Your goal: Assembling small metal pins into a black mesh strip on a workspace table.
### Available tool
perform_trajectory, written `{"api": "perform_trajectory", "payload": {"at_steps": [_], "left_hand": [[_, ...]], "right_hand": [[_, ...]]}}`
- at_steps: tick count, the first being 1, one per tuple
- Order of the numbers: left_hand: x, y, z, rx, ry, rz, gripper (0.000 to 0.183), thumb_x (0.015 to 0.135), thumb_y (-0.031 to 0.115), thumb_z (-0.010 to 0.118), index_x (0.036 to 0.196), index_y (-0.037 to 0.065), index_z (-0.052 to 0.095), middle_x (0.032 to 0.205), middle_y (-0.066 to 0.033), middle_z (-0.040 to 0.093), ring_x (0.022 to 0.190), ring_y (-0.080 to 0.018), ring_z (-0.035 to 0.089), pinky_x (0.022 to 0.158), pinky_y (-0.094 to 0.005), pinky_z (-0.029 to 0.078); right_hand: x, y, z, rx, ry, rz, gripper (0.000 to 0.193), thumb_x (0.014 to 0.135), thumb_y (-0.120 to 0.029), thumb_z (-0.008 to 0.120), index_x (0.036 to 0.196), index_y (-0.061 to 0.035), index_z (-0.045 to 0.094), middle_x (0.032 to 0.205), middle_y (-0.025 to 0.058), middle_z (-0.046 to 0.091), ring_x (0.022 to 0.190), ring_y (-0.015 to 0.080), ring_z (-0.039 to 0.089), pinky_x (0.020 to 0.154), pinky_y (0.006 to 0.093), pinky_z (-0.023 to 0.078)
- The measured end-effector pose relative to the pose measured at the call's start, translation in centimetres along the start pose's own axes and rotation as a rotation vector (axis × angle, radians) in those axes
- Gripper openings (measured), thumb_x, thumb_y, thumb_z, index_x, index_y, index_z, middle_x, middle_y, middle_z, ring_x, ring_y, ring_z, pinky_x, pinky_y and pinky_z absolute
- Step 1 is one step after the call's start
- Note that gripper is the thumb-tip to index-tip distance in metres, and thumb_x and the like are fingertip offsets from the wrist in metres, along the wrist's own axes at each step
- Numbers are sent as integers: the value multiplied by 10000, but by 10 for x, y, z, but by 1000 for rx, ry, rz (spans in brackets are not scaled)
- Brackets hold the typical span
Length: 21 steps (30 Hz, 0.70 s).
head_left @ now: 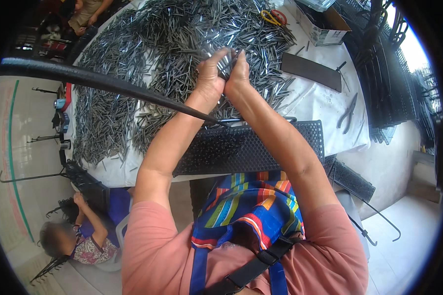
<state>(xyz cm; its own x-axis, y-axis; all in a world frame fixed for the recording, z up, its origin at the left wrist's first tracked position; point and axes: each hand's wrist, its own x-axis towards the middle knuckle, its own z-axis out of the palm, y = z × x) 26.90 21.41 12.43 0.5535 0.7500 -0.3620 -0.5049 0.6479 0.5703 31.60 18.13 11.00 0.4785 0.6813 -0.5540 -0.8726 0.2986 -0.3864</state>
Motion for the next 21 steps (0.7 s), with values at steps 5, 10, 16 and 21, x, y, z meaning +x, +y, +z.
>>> {"api": "perform_trajectory", "payload": {"at_steps": [5,10,16,21], "left_hand": [[-2,1,-7,295,22,78,194,699,24,728,865,20,628,864,-75,660,763,-221,641,724,-360,535],[6,4,-27,336,337,334,190,652,-22,692,815,13,602,797,-43,629,688,-191,617,630,-348,513],[-18,60,-48,184,344,428,49,737,-6,635,749,-25,591,695,-124,637,554,-223,618,509,-331,511],[-60,100,-57,15,239,228,68,794,48,628,831,11,585,750,-104,622,626,-192,609,523,-327,503]], "right_hand": [[8,6,1,-357,193,-114,467,902,-388,448,1051,28,596,1007,167,627,893,274,588,837,386,454],[25,15,-15,-1143,327,-455,401,797,-236,570,1081,47,583,1024,251,629,924,357,602,847,399,455],[21,7,-19,-475,40,-219,181,803,-175,692,716,-45,602,552,1,480,378,104,382,337,247,255],[6,-9,-20,-611,-50,-245,222,827,-237,663,698,-68,601,524,-10,464,389,98,376,370,241,264]]}}
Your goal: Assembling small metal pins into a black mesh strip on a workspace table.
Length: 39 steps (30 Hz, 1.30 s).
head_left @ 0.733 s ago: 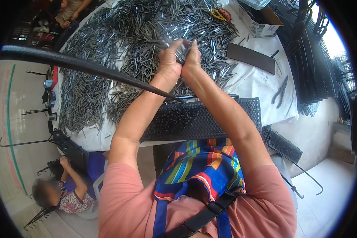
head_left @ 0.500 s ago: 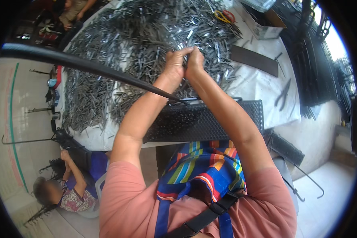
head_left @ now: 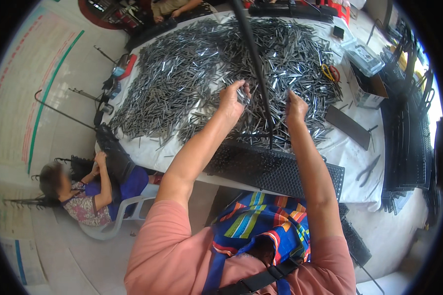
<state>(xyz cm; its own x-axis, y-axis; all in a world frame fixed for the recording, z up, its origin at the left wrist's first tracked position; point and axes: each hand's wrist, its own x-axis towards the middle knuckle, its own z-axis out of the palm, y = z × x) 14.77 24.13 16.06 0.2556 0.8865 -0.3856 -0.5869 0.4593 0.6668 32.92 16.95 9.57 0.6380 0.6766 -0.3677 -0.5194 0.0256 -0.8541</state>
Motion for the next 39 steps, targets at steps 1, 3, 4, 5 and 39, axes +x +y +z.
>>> {"api": "perform_trajectory", "payload": {"at_steps": [1,3,4,5,39], "left_hand": [[-9,9,-8,-55,-58,-41,89,786,40,641,850,20,582,774,-108,629,625,-195,619,526,-332,506],[-49,9,-3,-22,-89,-55,74,808,39,606,866,5,577,766,-110,625,648,-189,620,551,-337,525],[-73,13,-5,19,-112,-52,72,829,39,571,882,-10,572,758,-112,621,671,-183,620,576,-343,543],[-86,12,-17,-35,-166,-96,99,822,12,559,917,-16,565,803,-123,629,692,-195,631,603,-351,555],[-207,-158,-78,501,-228,-520,170,739,-23,669,903,19,661,790,-66,673,647,-150,654,576,-296,545]], "right_hand": [[-3,-3,-4,-66,4,-87,178,816,-201,665,717,-62,615,546,0,495,412,102,411,388,239,291],[-12,-6,-34,-141,49,-197,170,765,-120,685,663,-24,590,564,17,522,449,112,460,408,258,327],[-27,-9,-42,-87,33,-256,95,743,-58,677,708,-20,597,600,17,543,481,106,485,425,249,354],[-46,-17,-53,-77,-22,-310,61,732,-7,658,734,-23,599,613,10,543,480,96,482,428,235,362],[-203,24,-162,-448,-350,202,73,778,-21,676,843,9,662,745,27,658,699,77,590,632,229,470]]}}
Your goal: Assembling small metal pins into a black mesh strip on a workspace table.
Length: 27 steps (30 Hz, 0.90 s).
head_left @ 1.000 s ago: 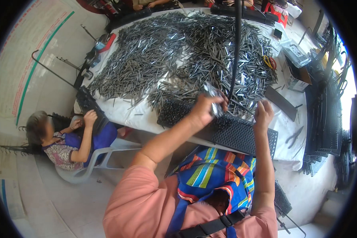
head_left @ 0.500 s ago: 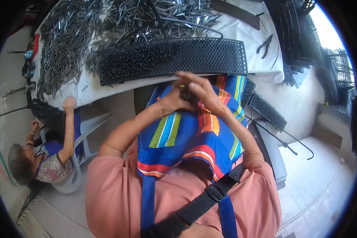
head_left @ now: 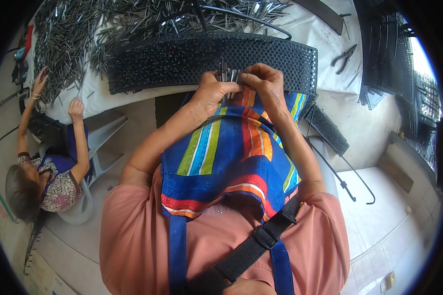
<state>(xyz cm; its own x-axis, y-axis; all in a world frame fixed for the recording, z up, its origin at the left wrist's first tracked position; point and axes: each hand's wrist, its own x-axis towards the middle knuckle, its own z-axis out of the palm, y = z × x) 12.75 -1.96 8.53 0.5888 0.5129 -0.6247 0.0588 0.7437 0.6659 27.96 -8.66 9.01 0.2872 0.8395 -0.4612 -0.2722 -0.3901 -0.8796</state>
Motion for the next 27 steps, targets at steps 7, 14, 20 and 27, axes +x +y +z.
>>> {"api": "perform_trajectory", "payload": {"at_steps": [7,14,20,27], "left_hand": [[3,9,-5,-38,13,-65,147,744,-11,671,888,17,667,807,-91,683,665,-173,664,574,-287,541],[3,7,-13,-71,29,-68,127,749,8,680,874,26,666,810,-86,685,672,-181,668,566,-294,541],[-4,4,-4,-135,93,-72,60,750,26,675,803,38,651,760,-71,670,655,-173,653,549,-285,502],[-6,1,3,-111,92,-117,100,760,33,665,860,33,669,795,-74,684,663,-173,657,572,-297,513]], "right_hand": [[29,8,-116,-1140,914,-549,567,747,-359,702,1162,-5,549,1137,197,567,1046,368,554,886,447,439],[39,8,-138,-790,640,69,630,733,-507,646,1025,52,624,912,235,662,897,369,620,841,410,449],[26,19,-122,-843,699,76,624,718,-484,671,1053,39,616,972,249,653,945,356,627,848,406,457],[7,-2,-54,-1302,780,-756,430,767,-237,711,1116,-16,590,968,186,655,903,313,634,833,407,466]]}}
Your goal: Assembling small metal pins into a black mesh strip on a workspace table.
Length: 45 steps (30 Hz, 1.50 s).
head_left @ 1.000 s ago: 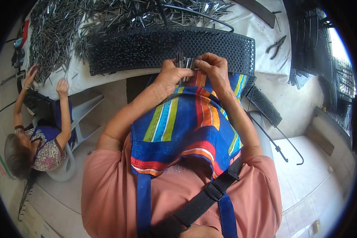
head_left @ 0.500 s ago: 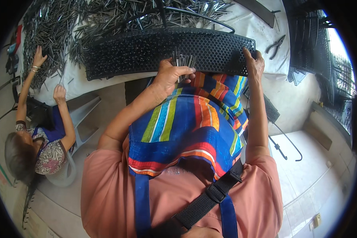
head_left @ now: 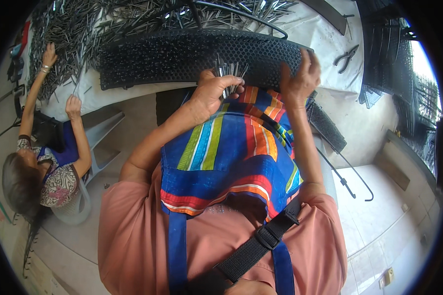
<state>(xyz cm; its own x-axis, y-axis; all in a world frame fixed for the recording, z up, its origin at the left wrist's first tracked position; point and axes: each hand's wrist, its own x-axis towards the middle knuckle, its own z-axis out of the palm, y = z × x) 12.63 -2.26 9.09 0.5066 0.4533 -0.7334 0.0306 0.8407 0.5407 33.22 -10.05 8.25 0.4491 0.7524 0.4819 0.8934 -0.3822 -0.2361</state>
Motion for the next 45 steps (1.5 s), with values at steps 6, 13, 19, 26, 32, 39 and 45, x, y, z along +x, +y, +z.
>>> {"api": "perform_trajectory", "payload": {"at_steps": [6,13,19,26,32,39,45], "left_hand": [[4,-10,11,10,-62,152,137,763,3,653,898,20,667,804,-70,684,669,-159,657,578,-278,516],[-4,2,25,5,-70,41,109,751,-44,620,830,19,661,776,-72,669,633,-154,642,571,-275,516],[4,-4,24,-59,45,174,125,727,-61,630,820,16,657,758,-62,667,625,-142,636,556,-259,505],[18,7,43,34,70,91,106,709,-59,645,775,22,634,733,-64,657,608,-164,636,525,-282,507],[33,8,54,-39,61,62,119,718,-51,644,818,14,636,759,-88,662,646,-204,655,536,-320,536],[36,12,61,-78,46,43,146,738,-36,643,876,11,643,808,-94,676,691,-212,669,583,-334,556],[36,15,62,-66,50,46,161,736,-33,643,890,15,650,815,-90,684,690,-206,670,580,-323,544]], "right_hand": [[-20,-48,2,1031,-605,592,86,771,-74,692,786,4,659,722,75,665,653,92,599,575,247,479],[-16,-45,-5,1176,-754,739,67,763,-25,674,788,32,649,693,51,656,632,81,584,575,232,476],[-23,-44,-5,1297,-456,886,40,803,-17,654,821,16,638,702,11,617,563,67,534,500,225,428],[14,-6,16,1126,-29,661,57,798,20,659,828,-14,626,694,19,622,515,65,526,453,206,406],[32,4,38,658,14,250,69,795,-27,684,854,-38,652,694,44,647,575,84,583,541,230,462],[41,2,40,652,21,164,91,763,-48,704,827,-67,642,678,95,613,551,175,595,536,262,461],[45,1,36,632,-2,120,91,769,-20,712,851,-32,674,689,51,652,619,80,607,588,228,481]]}}
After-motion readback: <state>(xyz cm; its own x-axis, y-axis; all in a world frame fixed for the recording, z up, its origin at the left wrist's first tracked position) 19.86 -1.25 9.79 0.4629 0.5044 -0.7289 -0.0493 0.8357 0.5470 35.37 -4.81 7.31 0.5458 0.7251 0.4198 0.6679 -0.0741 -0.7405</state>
